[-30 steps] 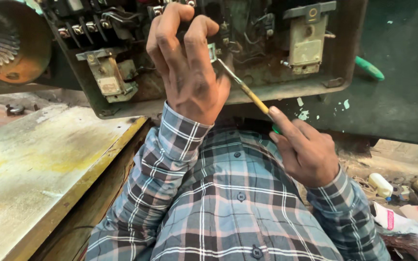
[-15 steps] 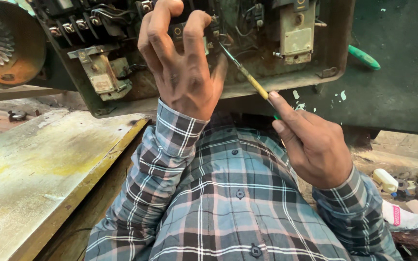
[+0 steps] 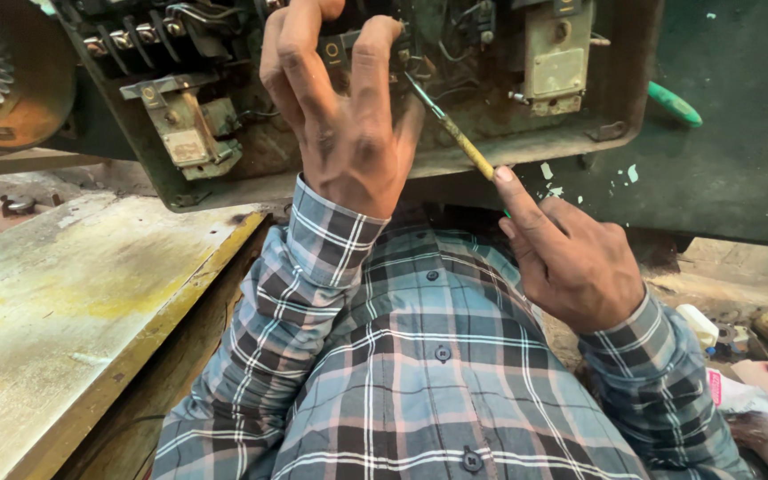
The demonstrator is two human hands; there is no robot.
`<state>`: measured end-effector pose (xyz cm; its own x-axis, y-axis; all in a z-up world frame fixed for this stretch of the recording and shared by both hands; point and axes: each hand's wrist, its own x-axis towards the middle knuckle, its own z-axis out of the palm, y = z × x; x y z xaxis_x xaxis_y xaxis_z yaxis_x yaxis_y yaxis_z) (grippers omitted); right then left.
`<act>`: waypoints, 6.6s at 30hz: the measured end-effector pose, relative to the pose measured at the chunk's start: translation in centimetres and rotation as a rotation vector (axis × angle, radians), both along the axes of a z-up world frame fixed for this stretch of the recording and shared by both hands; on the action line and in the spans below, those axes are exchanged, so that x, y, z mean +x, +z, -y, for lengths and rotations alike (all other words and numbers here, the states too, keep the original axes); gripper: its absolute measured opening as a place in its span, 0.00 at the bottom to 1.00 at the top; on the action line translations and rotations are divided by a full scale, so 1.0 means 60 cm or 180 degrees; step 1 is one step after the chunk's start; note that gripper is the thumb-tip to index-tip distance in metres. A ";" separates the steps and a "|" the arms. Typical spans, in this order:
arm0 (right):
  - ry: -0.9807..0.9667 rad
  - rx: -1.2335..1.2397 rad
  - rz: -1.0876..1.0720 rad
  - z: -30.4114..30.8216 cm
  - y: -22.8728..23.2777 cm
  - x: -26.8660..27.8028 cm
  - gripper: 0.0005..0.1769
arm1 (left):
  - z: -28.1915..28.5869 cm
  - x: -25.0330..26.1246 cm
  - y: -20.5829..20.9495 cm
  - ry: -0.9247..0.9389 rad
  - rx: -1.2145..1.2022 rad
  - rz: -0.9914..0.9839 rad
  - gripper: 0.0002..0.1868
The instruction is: The person uses a screwdriver to tighten screws on electrical components inside a metal box. They adjust wires and reposition the box to access different terminals, continuing to tighten connections throughout the clip.
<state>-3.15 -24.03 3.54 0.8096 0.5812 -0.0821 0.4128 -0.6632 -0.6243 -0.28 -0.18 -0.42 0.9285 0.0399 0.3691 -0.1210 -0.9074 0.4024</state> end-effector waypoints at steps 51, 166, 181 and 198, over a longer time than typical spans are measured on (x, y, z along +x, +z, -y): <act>-0.0498 0.0405 -0.0353 -0.020 0.020 -0.020 0.31 | 0.000 -0.001 -0.007 -0.0078 0.0154 0.0114 0.34; -0.0713 0.0656 -0.0558 0.011 -0.004 -0.020 0.29 | -0.004 0.007 0.000 -0.0261 0.0337 0.0185 0.17; -0.0670 0.0719 -0.0347 0.029 -0.007 -0.029 0.27 | -0.005 0.014 -0.005 -0.0228 0.0225 0.0441 0.10; -0.0997 0.0804 0.0592 0.041 0.031 -0.029 0.14 | -0.025 -0.107 0.087 -0.0404 -0.1352 -0.0187 0.07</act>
